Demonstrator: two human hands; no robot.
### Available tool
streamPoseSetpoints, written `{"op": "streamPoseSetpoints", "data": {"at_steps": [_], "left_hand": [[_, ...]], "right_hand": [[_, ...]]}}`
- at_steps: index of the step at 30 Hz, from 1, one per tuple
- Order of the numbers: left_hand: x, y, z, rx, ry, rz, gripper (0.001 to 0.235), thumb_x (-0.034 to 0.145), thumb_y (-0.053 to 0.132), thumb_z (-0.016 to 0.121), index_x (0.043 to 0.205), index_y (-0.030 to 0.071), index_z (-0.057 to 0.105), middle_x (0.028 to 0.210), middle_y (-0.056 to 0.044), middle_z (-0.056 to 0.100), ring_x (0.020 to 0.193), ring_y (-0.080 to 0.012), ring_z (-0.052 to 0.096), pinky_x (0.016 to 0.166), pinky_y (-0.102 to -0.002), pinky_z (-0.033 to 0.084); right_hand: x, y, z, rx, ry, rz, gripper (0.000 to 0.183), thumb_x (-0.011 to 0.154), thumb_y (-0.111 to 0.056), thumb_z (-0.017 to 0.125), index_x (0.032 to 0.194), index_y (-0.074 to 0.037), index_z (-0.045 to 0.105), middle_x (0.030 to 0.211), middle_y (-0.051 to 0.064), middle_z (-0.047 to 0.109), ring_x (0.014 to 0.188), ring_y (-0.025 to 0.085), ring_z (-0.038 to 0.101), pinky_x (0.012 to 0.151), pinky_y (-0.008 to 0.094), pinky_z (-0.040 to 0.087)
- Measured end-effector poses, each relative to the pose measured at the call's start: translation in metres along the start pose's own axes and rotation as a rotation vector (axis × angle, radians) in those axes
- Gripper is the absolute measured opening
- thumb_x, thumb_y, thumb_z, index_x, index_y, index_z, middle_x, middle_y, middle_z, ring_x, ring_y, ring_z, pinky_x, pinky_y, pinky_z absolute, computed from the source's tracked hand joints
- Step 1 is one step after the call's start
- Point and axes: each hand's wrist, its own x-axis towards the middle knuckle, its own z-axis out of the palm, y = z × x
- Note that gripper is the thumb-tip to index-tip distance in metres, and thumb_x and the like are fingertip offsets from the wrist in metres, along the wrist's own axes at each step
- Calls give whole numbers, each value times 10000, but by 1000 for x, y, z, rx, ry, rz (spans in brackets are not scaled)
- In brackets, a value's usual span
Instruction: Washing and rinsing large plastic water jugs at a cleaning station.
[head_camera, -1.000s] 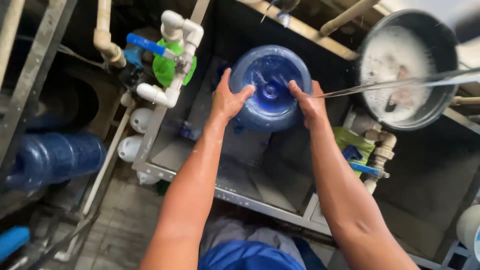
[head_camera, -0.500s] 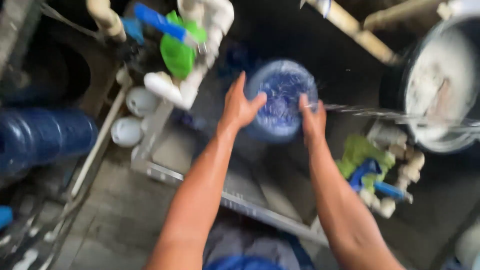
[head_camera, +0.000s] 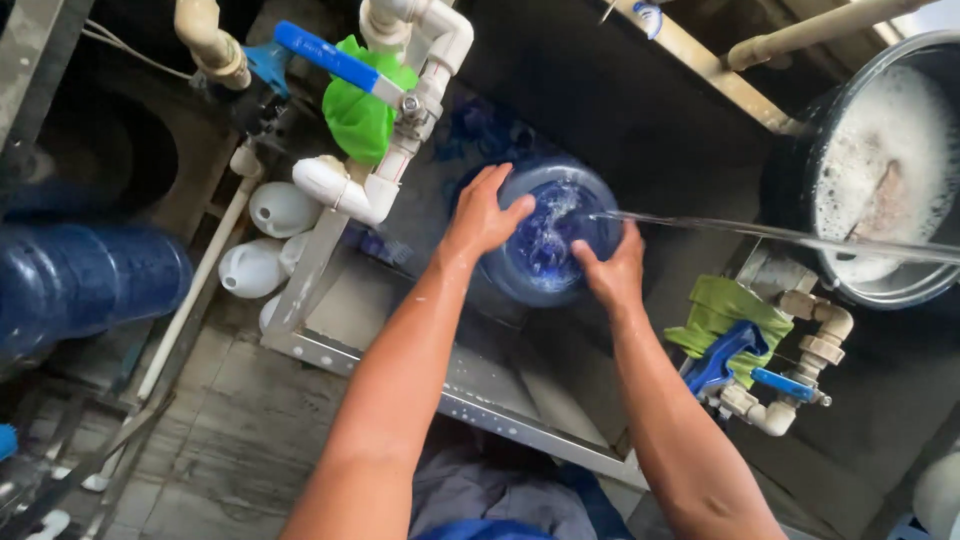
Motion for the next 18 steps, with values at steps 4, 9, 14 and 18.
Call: {"op": "streamPoseSetpoints", "data": {"at_steps": [4,9,14,18], "left_hand": [[15,61,40,70,283,390,193,817,188,700,955,57,734,1094,-151,721,1109,-366,669,1063,-473,495],[22,159,122,-626,-69,-194,382,931,425,640,866,64,747,838,-104,727,763,-262,714,769,-448,564],[8,170,117,-820,-232,-79,392,966,423,610,926,57,745,863,-103,736,731,-259,721,661,-410,589],[-2,214,-13,122,15,527,254,888,324,674,951,101,777,956,-115,730,925,-322,681,832,-454,545]], "right_hand": [[55,-8,19,-558,57,-807,961,830,-461,845,1547,-26,376,1494,202,472,1385,396,438,1172,458,376],[34,-133,15,-804,-129,-973,1085,498,-604,877,1432,-143,574,1463,177,516,1339,477,438,988,609,376],[68,-66,-1,-734,-15,-649,856,604,-673,889,1191,-87,677,1168,172,672,1050,409,617,808,510,481],[63,-35,-10,-606,145,-605,791,767,-557,838,1223,41,591,1166,222,640,1046,409,643,855,471,521]]}}
